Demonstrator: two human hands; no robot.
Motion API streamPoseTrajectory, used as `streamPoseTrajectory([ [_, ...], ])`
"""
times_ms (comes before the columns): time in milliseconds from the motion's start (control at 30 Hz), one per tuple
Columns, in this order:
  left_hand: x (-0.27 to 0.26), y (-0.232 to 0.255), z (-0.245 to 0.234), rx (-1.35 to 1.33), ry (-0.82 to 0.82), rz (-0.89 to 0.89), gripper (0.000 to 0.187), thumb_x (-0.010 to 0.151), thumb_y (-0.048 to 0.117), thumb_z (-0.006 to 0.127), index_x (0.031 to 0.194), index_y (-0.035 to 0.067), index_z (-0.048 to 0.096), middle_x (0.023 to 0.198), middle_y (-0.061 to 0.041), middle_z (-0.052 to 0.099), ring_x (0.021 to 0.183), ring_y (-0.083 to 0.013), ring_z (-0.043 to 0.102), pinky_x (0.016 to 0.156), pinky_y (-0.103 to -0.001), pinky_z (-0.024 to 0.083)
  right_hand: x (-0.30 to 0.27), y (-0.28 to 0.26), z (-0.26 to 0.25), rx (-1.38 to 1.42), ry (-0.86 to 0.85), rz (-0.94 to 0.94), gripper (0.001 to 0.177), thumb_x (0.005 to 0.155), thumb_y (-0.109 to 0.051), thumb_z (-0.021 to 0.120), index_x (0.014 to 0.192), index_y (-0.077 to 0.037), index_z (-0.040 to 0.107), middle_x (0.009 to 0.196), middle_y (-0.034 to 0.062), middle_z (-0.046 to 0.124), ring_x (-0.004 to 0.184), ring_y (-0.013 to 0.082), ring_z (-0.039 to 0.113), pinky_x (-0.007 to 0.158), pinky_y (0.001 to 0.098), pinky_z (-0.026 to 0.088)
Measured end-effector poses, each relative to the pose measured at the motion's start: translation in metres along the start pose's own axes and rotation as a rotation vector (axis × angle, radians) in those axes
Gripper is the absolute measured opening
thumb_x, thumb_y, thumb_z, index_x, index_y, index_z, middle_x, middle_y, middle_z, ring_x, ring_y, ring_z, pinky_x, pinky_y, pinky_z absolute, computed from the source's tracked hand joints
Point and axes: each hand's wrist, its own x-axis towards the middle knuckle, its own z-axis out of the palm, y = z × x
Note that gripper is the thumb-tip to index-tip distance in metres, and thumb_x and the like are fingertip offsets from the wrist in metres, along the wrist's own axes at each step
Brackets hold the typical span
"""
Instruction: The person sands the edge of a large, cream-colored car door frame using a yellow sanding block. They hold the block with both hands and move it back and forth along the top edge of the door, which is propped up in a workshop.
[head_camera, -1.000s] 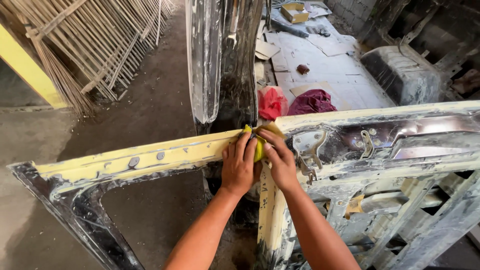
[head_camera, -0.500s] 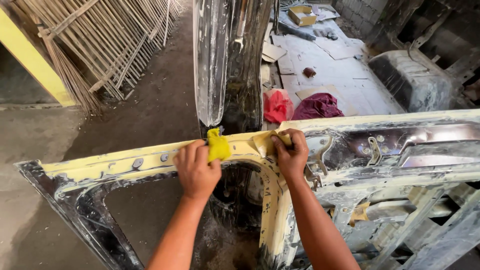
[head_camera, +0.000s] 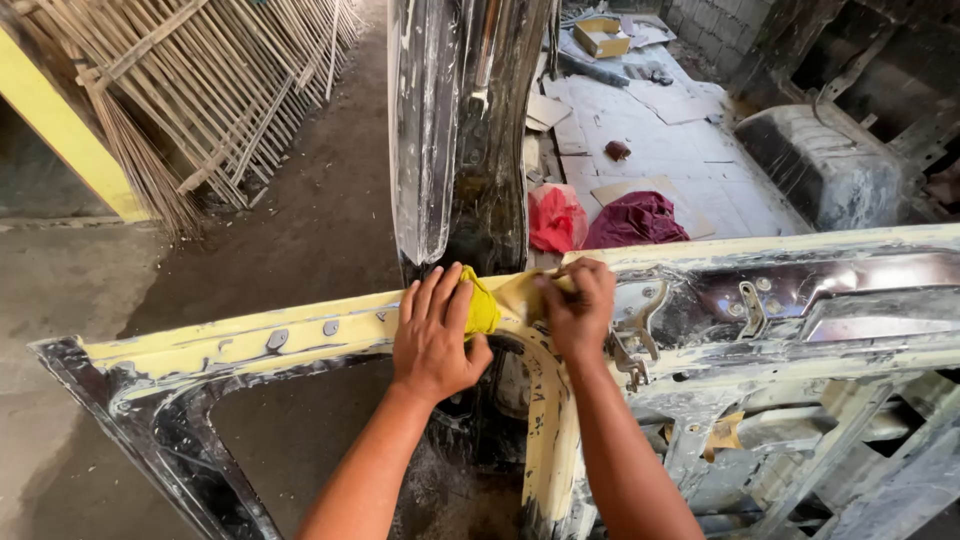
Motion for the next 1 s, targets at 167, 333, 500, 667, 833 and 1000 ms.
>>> streamPoseTrajectory([
  [167, -0.004, 0.003, 0.014, -0.041, 0.073, -0.067, 0.051, 0.09, 0.045, 0.075, 0.122, 0.008, 0.06, 0.138, -0.015, 0.06, 0.129, -0.0376, 0.054, 0.11, -0.057, 0.037, 0.008, -0.041, 0.015, -0.215, -0.031, -0.224, 0.031, 0.064, -0.003, 0.09, 0.086, -0.008, 0.069, 0.11, 0.0106, 0.063, 0.105, 0.0327, 0.055, 0.09, 0.0459, 0.043],
  [333, 0.006, 0.001, 0.013, -0.022, 0.103, -0.056, 0.045, 0.088, 0.04, 0.074, 0.118, 0.008, 0.063, 0.129, -0.014, 0.063, 0.12, -0.0361, 0.058, 0.109, -0.056, 0.04, 0.001, 0.006, -0.007, -0.046, 0.032, -0.151, 0.035, 0.075, -0.005, 0.09, 0.096, -0.006, 0.063, 0.12, 0.0113, 0.06, 0.113, 0.0321, 0.054, 0.096, 0.0425, 0.047],
  [500, 0.006, 0.006, 0.015, 0.007, 0.173, -0.059, 0.042, 0.084, 0.038, 0.075, 0.11, 0.007, 0.063, 0.121, -0.014, 0.065, 0.112, -0.0361, 0.061, 0.104, -0.054, 0.044, 0.005, -0.022, 0.009, -0.092, -0.016, -0.24, 0.028, 0.068, 0.002, 0.084, 0.088, -0.008, 0.067, 0.125, 0.0146, 0.06, 0.113, 0.0319, 0.056, 0.095, 0.0417, 0.047],
  [667, 0.005, 0.005, 0.014, -0.003, 0.195, -0.033, 0.046, 0.084, 0.039, 0.076, 0.113, 0.006, 0.064, 0.122, -0.014, 0.065, 0.112, -0.0367, 0.06, 0.104, -0.054, 0.045, -0.001, -0.009, 0.001, -0.002, -0.054, -0.158, 0.026, 0.074, 0.002, 0.081, 0.095, -0.004, 0.067, 0.13, 0.015, 0.056, 0.116, 0.0303, 0.056, 0.095, 0.0394, 0.051],
  [833, 0.006, 0.005, 0.016, -0.013, 0.208, -0.049, 0.044, 0.084, 0.038, 0.076, 0.112, 0.007, 0.063, 0.121, -0.014, 0.065, 0.112, -0.0368, 0.06, 0.104, -0.054, 0.045, -0.001, 0.003, -0.002, -0.033, -0.045, -0.097, 0.029, 0.073, 0.001, 0.086, 0.092, -0.004, 0.065, 0.127, 0.0151, 0.056, 0.115, 0.0308, 0.056, 0.094, 0.0394, 0.05],
  [1000, 0.0, 0.002, 0.019, 0.021, 0.181, -0.036, 0.045, 0.085, 0.037, 0.074, 0.115, 0.005, 0.063, 0.122, -0.014, 0.065, 0.114, -0.0365, 0.061, 0.105, -0.055, 0.045, 0.003, -0.032, 0.019, -0.181, -0.096, -0.251, 0.032, 0.059, 0.004, 0.088, 0.083, -0.005, 0.07, 0.118, 0.0129, 0.06, 0.111, 0.0331, 0.056, 0.091, 0.0417, 0.047],
])
